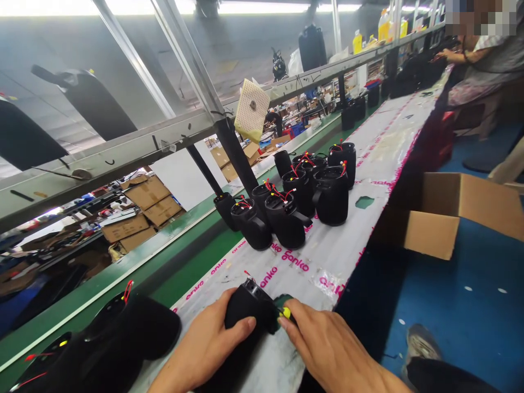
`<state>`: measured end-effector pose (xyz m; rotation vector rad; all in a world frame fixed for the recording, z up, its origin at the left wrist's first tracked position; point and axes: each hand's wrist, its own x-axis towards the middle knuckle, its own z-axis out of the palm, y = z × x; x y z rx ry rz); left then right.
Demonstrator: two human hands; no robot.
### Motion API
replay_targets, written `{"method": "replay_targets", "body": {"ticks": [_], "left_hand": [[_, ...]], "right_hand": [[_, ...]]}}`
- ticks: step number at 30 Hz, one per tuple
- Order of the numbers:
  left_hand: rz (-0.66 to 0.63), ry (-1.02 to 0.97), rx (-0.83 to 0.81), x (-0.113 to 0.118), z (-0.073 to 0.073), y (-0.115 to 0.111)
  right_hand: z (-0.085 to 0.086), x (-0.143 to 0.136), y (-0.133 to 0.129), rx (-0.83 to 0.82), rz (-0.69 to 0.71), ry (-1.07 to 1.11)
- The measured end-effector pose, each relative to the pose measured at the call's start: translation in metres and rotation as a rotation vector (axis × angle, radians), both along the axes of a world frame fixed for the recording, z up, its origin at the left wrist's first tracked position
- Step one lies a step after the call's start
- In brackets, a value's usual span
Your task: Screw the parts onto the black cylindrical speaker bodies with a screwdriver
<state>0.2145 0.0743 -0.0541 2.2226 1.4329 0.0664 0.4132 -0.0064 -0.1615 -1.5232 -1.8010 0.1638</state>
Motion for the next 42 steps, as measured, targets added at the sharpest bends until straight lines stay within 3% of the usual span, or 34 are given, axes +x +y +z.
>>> {"method": "replay_targets", "body": {"ticks": [10, 25, 34, 38, 42], "left_hand": [[0.011, -0.005, -0.035, 0.002, 0.001, 0.001], [0.047, 0.038, 0.068, 0.007, 0.0, -0.005], [0.06, 0.117, 0.063, 0.016, 0.002, -0.008], [0.082, 0.165, 0.081, 0.016, 0.0, -0.013], [0.103, 0.213, 0.062, 0.015, -0.001, -0.016]], "right_hand": [[0.013, -0.003, 0.007, -0.124, 0.041, -0.107], [0.002, -0.013, 0.006, -0.044, -0.071, -0.294], [0.014, -0.009, 0.014, -0.097, -0.024, -0.385], [0.011, -0.005, 0.012, -0.109, 0.003, -0.255], [0.009, 0.004, 0.001, 0.002, 0.033, 0.15]]}}
